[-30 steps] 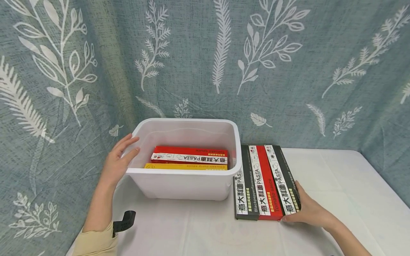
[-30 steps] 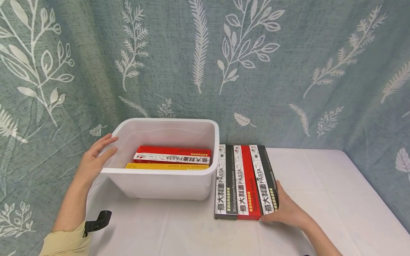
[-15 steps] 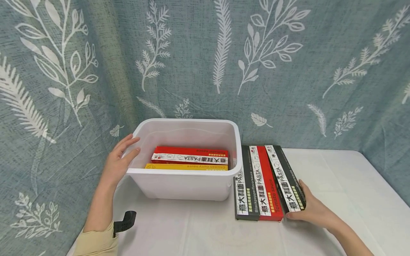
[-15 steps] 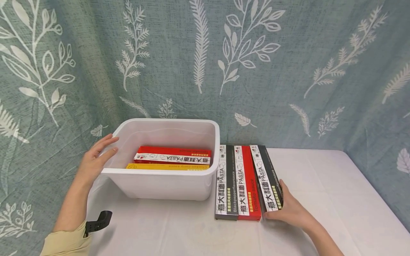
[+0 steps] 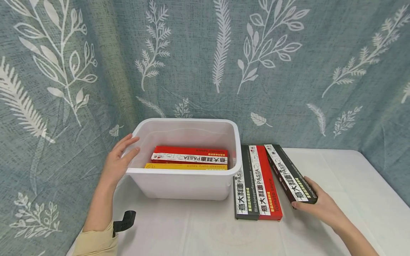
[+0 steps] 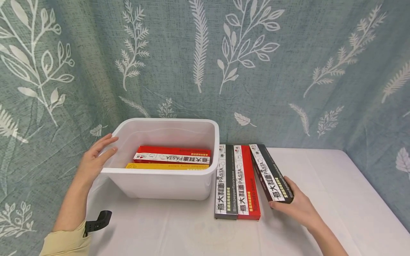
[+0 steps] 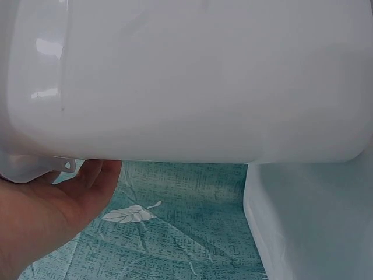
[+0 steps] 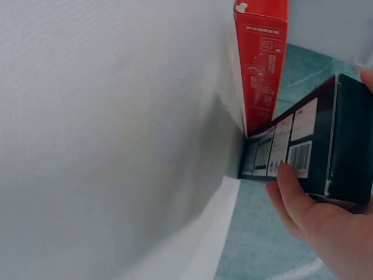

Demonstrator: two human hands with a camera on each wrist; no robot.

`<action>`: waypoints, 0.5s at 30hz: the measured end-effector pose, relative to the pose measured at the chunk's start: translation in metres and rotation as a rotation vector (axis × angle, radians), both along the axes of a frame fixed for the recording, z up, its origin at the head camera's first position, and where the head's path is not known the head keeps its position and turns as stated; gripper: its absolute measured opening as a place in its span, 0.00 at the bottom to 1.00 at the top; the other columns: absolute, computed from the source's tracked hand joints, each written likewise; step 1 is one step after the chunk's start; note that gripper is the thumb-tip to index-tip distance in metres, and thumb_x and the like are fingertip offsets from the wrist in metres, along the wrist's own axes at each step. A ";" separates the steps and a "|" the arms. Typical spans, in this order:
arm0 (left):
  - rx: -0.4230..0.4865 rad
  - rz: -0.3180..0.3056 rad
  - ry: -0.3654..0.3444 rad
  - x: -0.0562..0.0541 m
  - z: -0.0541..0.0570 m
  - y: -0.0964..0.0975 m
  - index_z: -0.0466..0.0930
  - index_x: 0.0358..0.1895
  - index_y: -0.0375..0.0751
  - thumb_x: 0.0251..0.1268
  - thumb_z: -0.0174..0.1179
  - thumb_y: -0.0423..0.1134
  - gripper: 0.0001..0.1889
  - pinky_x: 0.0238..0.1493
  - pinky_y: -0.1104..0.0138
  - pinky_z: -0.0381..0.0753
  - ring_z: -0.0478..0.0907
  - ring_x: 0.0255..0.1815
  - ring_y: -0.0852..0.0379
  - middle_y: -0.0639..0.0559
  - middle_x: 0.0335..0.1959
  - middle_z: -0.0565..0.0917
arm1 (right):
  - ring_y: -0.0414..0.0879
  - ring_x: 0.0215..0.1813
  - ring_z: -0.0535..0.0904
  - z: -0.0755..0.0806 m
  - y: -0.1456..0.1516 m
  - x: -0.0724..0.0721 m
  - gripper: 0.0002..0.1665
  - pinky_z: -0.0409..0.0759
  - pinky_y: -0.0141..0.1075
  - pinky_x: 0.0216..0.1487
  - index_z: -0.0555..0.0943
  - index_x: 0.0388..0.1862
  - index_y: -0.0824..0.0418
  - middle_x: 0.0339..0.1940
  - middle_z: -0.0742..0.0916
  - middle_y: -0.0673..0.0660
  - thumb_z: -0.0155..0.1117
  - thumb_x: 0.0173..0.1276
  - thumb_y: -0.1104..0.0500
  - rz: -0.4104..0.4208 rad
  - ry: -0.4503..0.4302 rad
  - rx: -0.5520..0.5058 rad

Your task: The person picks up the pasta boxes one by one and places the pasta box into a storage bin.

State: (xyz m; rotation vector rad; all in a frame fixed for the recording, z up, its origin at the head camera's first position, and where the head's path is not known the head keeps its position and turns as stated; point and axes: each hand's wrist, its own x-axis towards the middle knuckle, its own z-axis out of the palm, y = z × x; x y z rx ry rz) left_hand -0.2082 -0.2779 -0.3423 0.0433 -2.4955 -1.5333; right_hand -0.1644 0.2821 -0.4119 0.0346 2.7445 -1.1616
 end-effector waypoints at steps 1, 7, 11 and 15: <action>0.000 0.000 0.000 0.000 0.000 0.000 0.64 0.72 0.38 0.74 0.52 0.48 0.29 0.66 0.32 0.48 0.42 0.78 0.40 0.47 0.79 0.51 | 0.64 0.64 0.65 0.001 0.000 0.000 0.64 0.69 0.53 0.54 0.44 0.80 0.63 0.70 0.64 0.75 0.73 0.58 0.45 -0.014 -0.002 -0.011; 0.000 0.004 0.005 0.001 -0.001 -0.001 0.64 0.71 0.37 0.74 0.51 0.47 0.28 0.66 0.32 0.48 0.42 0.78 0.40 0.47 0.79 0.52 | 0.64 0.64 0.63 0.008 -0.003 -0.001 0.62 0.69 0.53 0.54 0.44 0.80 0.58 0.71 0.63 0.73 0.71 0.60 0.43 -0.098 -0.003 -0.064; 0.001 0.005 0.004 0.002 -0.001 0.000 0.65 0.71 0.36 0.74 0.51 0.47 0.28 0.66 0.32 0.47 0.42 0.78 0.40 0.47 0.79 0.51 | 0.58 0.63 0.64 0.012 -0.007 0.002 0.58 0.72 0.39 0.49 0.47 0.80 0.57 0.72 0.63 0.70 0.70 0.62 0.44 -0.152 0.045 -0.114; 0.007 0.002 0.008 0.002 0.000 0.001 0.65 0.71 0.36 0.74 0.52 0.48 0.29 0.67 0.32 0.47 0.42 0.78 0.40 0.46 0.79 0.52 | 0.43 0.55 0.68 0.015 -0.010 0.004 0.51 0.72 0.23 0.41 0.53 0.79 0.55 0.71 0.66 0.68 0.69 0.65 0.47 -0.227 0.141 -0.192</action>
